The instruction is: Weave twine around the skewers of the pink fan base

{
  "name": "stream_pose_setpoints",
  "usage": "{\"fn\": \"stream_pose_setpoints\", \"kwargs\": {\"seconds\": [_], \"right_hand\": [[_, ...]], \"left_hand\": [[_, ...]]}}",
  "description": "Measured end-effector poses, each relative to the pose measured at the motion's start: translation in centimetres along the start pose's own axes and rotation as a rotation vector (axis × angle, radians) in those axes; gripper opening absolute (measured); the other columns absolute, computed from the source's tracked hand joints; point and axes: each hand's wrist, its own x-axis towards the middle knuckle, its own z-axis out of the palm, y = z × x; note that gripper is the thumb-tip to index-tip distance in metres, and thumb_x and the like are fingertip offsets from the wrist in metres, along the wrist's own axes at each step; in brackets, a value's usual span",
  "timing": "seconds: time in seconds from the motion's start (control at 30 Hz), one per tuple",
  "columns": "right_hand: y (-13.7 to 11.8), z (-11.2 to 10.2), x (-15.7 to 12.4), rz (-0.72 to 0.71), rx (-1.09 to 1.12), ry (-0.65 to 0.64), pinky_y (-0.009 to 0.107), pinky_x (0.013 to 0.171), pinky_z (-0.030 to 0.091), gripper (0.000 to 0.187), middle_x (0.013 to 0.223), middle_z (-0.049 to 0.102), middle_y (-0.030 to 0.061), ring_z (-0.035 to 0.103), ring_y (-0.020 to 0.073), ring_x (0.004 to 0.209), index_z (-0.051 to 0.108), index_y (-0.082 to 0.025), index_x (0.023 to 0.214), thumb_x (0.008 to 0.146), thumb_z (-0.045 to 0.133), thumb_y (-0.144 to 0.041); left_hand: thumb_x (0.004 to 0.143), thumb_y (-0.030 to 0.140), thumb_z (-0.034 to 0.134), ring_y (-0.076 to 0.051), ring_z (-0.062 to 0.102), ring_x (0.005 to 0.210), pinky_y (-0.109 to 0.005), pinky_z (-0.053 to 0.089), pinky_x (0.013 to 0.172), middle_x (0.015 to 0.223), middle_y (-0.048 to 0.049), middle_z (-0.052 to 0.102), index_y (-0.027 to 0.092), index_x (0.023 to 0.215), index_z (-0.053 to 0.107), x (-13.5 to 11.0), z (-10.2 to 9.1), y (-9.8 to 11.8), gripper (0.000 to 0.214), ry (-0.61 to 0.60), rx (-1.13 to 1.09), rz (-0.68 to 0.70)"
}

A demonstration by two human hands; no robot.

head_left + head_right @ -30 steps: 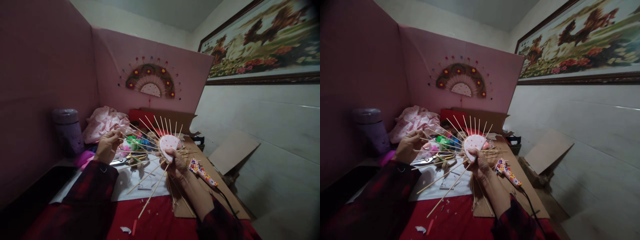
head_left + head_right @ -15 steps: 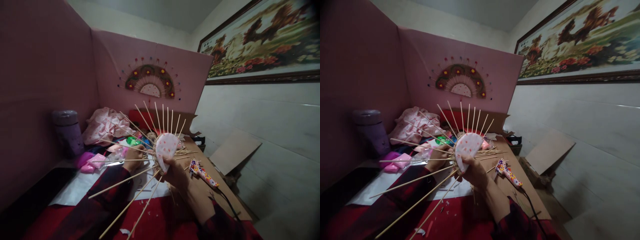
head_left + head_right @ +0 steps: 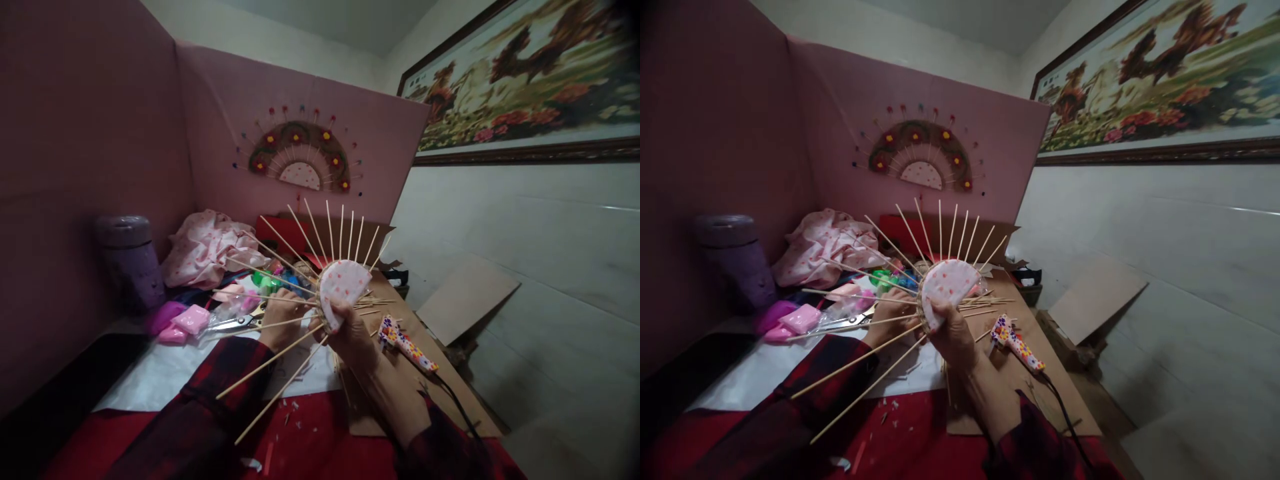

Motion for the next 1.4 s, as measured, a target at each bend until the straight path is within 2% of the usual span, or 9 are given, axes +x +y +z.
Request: {"fn": "stream_pose_setpoints", "kwargs": {"seconds": [0.07,0.13,0.23,0.3,0.53,0.67,0.83,1.07,1.4], "right_hand": [[-0.3,0.0,0.2,-0.038,0.046,0.074,0.016,0.045,0.042,0.006,0.06,0.055,-0.0023,0.046,0.0043,0.045,0.055,-0.013,0.076,0.073,0.054,-0.018],[-0.4,-0.2,0.3,-0.023,0.033,0.106,0.016,0.044,0.041,0.008,0.062,0.056,-0.0019,0.048,0.005,0.047,0.055,-0.013,0.078,0.073,0.055,-0.018],[-0.2,-0.8,0.4,0.009,-0.022,0.076,0.017,0.04,0.04,0.014,0.061,0.057,0.0,0.051,0.0077,0.048,0.056,-0.012,0.084,0.075,0.053,-0.022],[0.1,-1.1,0.4,0.006,-0.049,0.049,0.018,0.04,0.04,0.017,0.061,0.058,0.0015,0.052,0.0089,0.048,0.057,-0.011,0.085,0.078,0.05,-0.025],[-0.1,-0.9,0.4,0.061,-0.079,0.046,0.018,0.038,0.039,0.023,0.056,0.057,0.002,0.053,0.0096,0.044,0.059,-0.007,0.087,0.075,0.052,-0.025],[-0.3,-0.9,0.3,0.072,-0.075,0.071,0.017,0.04,0.042,0.022,0.065,0.064,0.0057,0.06,0.0119,0.052,0.06,-0.008,0.086,0.073,0.055,-0.024],[-0.2,-1.3,0.2,0.054,-0.169,0.036,0.019,0.035,0.038,0.024,0.055,0.063,0.0062,0.054,0.0119,0.039,0.06,-0.008,0.085,0.074,0.05,-0.027],[0.0,-1.2,0.3,0.064,-0.155,0.081,0.018,0.034,0.037,0.017,0.05,0.058,0.0029,0.052,0.011,0.039,0.058,-0.01,0.073,0.069,0.055,-0.026],[-0.1,-1.6,0.1,0.161,-0.177,-0.012,0.017,0.031,0.033,0.033,0.043,0.055,0.0028,0.047,0.0096,0.035,0.06,-0.003,0.087,0.067,0.054,-0.028]], "left_hand": [[0.072,0.022,0.057,-0.021,0.053,0.084,-0.036,0.037,0.079,0.079,-0.0069,0.064,0.017,0.071,0.066,0.4,-0.4,-0.1,0.011,0.171,-0.191,-0.007],[0.073,0.027,0.056,-0.017,0.055,0.073,-0.033,0.041,0.07,0.075,-0.0057,0.063,0.016,0.077,0.067,0.5,-0.8,0.1,0.016,0.176,-0.516,-0.137],[0.068,0.035,0.062,-0.01,0.049,0.049,-0.025,0.039,0.05,0.062,-0.0025,0.06,0.014,0.089,0.066,0.1,-1.3,1.0,0.03,-0.118,-1.014,-0.334],[0.062,0.035,0.068,-0.01,0.051,0.048,-0.023,0.038,0.047,0.064,-0.0033,0.062,0.013,0.093,0.065,-0.4,-1.6,1.7,0.039,-0.277,-1.155,-0.35],[0.064,0.042,0.067,-0.016,0.057,0.055,-0.025,0.043,0.05,0.062,-0.0056,0.064,0.011,0.086,0.068,-1.0,-1.4,1.8,0.038,-0.232,-1.087,-0.355],[0.066,0.039,0.065,-0.016,0.058,0.062,-0.026,0.045,0.056,0.069,-0.0062,0.065,0.012,0.072,0.066,-0.8,-1.2,1.2,0.027,-0.091,-0.964,-0.274],[0.067,0.033,0.064,-0.014,0.058,0.064,-0.024,0.043,0.057,0.07,-0.0041,0.065,0.014,0.07,0.064,-0.6,-0.7,0.0,0.019,0.08,-0.809,-0.273],[0.066,0.037,0.063,-0.012,0.053,0.05,-0.022,0.039,0.046,0.06,-0.0023,0.062,0.014,0.069,0.063,-0.5,-1.0,-0.3,0.023,0.096,-0.832,-0.359],[0.067,0.034,0.063,-0.016,0.059,0.063,-0.026,0.045,0.056,0.066,-0.0029,0.063,0.017,0.069,0.064,-0.2,-1.2,-0.9,0.018,0.192,-0.747,-0.325]]}}
